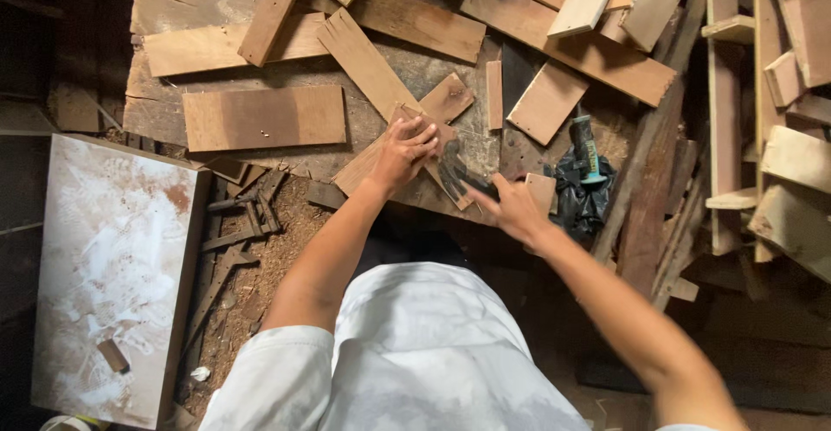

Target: The person uses a hammer to drive nails into small wooden pieces on a cluttered workbench. They repeatedly position the wood, strike the nail, and adjust the pieces throughout the clip.

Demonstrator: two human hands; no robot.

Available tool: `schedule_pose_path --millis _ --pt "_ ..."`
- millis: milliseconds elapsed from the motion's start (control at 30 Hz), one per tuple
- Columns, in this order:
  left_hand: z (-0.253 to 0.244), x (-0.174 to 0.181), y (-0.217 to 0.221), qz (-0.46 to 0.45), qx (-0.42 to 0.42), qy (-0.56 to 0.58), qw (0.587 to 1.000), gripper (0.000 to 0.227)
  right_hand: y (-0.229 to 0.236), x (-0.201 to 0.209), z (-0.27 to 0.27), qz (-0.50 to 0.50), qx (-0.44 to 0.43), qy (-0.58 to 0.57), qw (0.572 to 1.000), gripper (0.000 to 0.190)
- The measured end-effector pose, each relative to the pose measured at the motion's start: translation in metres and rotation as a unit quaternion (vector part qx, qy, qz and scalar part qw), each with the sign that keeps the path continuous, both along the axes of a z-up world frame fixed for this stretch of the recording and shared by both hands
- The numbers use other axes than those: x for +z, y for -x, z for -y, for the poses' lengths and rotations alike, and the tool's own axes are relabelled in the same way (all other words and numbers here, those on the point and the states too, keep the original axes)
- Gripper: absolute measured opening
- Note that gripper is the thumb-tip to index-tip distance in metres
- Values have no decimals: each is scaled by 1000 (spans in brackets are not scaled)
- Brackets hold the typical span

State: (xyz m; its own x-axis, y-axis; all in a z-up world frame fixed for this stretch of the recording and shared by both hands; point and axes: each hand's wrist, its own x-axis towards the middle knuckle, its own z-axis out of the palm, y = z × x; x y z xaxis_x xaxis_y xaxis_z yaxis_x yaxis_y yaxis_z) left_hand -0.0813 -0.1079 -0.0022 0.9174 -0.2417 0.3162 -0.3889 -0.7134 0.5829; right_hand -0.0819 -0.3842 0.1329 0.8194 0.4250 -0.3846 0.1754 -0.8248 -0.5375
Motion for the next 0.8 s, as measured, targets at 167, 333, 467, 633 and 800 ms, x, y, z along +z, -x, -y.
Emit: schedule_pose_path --millis 167,333,467,633,800 --pt "-4 21 -7 81 -55 -186 978 43 47 9 -8 -8 -164 -112 980 33" --pt "-6 40 -30 -26 -146 -314 938 54 66 3 -28 -3 -278 -139 951 34" --pt "-5 51 -43 -24 -201 -319 926 55 72 13 -55 72 -293 -173 938 34" --pt "-16 50 -43 49 -212 -310 926 59 69 21 -101 -48 -429 -116 894 35" --pt "-21 44 -42 4 -250 -295 922 64 59 9 -137 116 -409 -99 900 36"
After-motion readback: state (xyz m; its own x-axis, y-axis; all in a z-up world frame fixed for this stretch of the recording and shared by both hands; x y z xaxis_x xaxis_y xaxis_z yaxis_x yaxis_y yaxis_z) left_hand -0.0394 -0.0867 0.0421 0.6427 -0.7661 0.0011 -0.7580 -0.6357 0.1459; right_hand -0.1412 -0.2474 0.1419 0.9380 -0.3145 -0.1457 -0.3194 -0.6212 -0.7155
